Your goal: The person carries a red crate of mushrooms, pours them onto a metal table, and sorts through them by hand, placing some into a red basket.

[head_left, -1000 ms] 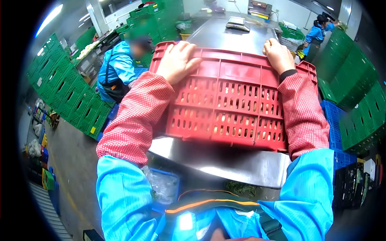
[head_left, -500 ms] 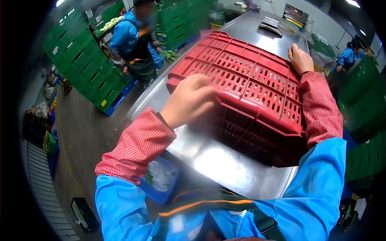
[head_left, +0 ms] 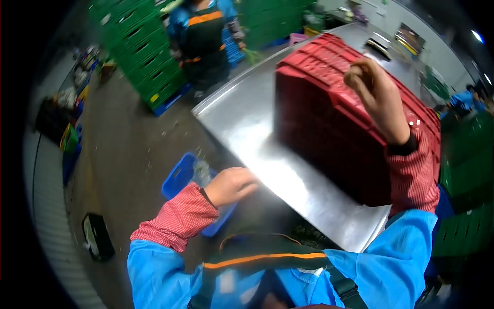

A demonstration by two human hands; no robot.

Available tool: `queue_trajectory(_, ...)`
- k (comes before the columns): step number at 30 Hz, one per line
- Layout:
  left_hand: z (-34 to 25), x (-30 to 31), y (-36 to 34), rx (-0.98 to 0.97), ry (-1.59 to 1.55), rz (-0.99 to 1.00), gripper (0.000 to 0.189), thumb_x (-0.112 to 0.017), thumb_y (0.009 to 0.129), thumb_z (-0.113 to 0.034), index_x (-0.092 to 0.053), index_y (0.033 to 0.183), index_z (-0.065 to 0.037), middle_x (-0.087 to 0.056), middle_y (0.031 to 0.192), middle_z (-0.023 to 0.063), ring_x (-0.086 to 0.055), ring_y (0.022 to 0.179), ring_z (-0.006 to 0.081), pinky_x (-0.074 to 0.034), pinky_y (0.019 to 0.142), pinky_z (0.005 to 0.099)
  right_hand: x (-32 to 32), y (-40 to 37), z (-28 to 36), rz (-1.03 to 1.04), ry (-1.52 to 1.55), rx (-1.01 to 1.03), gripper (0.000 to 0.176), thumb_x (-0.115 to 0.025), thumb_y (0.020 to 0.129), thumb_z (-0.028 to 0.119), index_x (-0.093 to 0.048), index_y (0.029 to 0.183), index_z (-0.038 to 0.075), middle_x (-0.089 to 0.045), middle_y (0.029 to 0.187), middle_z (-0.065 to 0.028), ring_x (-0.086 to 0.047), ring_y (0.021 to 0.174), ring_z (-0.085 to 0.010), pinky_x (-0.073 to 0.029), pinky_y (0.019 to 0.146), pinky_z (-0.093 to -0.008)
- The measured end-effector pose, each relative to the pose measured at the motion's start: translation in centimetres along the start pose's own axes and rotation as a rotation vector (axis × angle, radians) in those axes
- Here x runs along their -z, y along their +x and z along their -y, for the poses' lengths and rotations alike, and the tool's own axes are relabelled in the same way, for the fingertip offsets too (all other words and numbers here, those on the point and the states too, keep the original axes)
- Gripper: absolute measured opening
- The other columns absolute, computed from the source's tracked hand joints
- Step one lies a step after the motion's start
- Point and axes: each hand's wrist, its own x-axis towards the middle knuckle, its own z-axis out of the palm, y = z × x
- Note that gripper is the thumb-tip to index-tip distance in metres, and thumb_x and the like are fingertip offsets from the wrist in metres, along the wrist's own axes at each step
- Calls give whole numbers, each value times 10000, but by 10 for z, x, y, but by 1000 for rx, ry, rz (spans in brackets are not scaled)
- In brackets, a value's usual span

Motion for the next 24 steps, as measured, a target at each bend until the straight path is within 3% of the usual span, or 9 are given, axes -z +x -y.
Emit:
queue_trajectory(6, -38, -20, -174, 342, -157, -106, 186, -688, 908, -110, -716, 1084, -57, -718, 960, 124, -694, 880, 302, -561, 774, 383, -128, -144, 39, 362, 379, -406, 172, -625, 957, 16, -543, 1107, -2, -650, 860, -50, -608, 816, -122, -513, 761, -272)
queue_trajectory(7, -45, -24, -209, 434, -177, -138, 184, -688, 908, -109, -716, 1082, -56, -719, 964, 125, -697, 885, 303, -560, 777, 382, -152, -173, 54, 427, 443, -672, 155, -622, 959, 31, -560, 1096, -11, -645, 852, -45, -598, 810, -106, -508, 746, -260)
queue_trajectory(8, -50, -29, -247, 515, -195, -167, 183, -688, 908, -109, -716, 1080, -54, -721, 967, 126, -699, 889, 304, -559, 779, 381, -186, -219, 55, 492, 334, -702, 145, -633, 951, 72, -587, 1059, -13, -652, 857, -44, -598, 802, -103, -511, 735, -258)
queue_trajectory(11, -75, -54, -321, 698, -247, -309, 183, -697, 903, -114, -717, 1074, -51, -724, 978, 130, -706, 906, 306, -558, 789, 380, -262, -332, 73, 512, 564, -862, 179, -656, 923, 132, -613, 1028, -6, -681, 883, -66, -633, 852, -127, -529, 797, -293)
queue_trajectory(13, -108, -54, -385, 949, -339, -343, 194, -658, 937, -159, -714, 1077, -37, -730, 1066, 156, -712, 971, 310, -558, 851, 376, -327, -406, 106, 728, 610, -883, 205, -680, 919, 159, -625, 1042, 5, -702, 900, -82, -661, 850, -149, -539, 791, -305)
queue_trajectory(16, -136, -72, -439, 1161, -438, -415, 223, -659, 937, -176, -717, 1109, -45, -736, 1077, 139, -718, 990, 273, -556, 872, 357, -357, -422, 165, 1010, 485, -708, 254, -669, 935, 259, -621, 1039, 32, -722, 946, -179, -715, 889, -321, -550, 788, -406)
queue_trajectory(17, -137, -82, -447, 1140, -423, -438, 222, -670, 949, -149, -714, 1135, -36, -745, 1028, 118, -736, 926, 196, -568, 839, 318, -368, -428, 168, 1069, 501, -625, 269, -662, 937, 285, -617, 1023, 35, -722, 953, -189, -709, 898, -357, -549, 782, -433)
queue_trajectory(20, -141, -92, -447, 1101, -457, -493, 240, -678, 947, -163, -709, 1147, -34, -737, 1037, 109, -710, 923, 166, -560, 833, 309, -376, -413, 176, 1167, 242, -368, 284, -652, 920, 307, -602, 1038, 54, -714, 953, -211, -689, 899, -406, -540, 764, -496)
queue_trajectory(24, -131, -86, -425, 970, -485, -478, 243, -678, 953, -185, -691, 1145, -36, -720, 1051, 119, -700, 921, 214, -558, 811, 324, -387, -417, 154, 1252, -30, -354, 325, -658, 900, 345, -620, 1038, 53, -710, 962, -209, -685, 909, -401, -547, 789, -489)
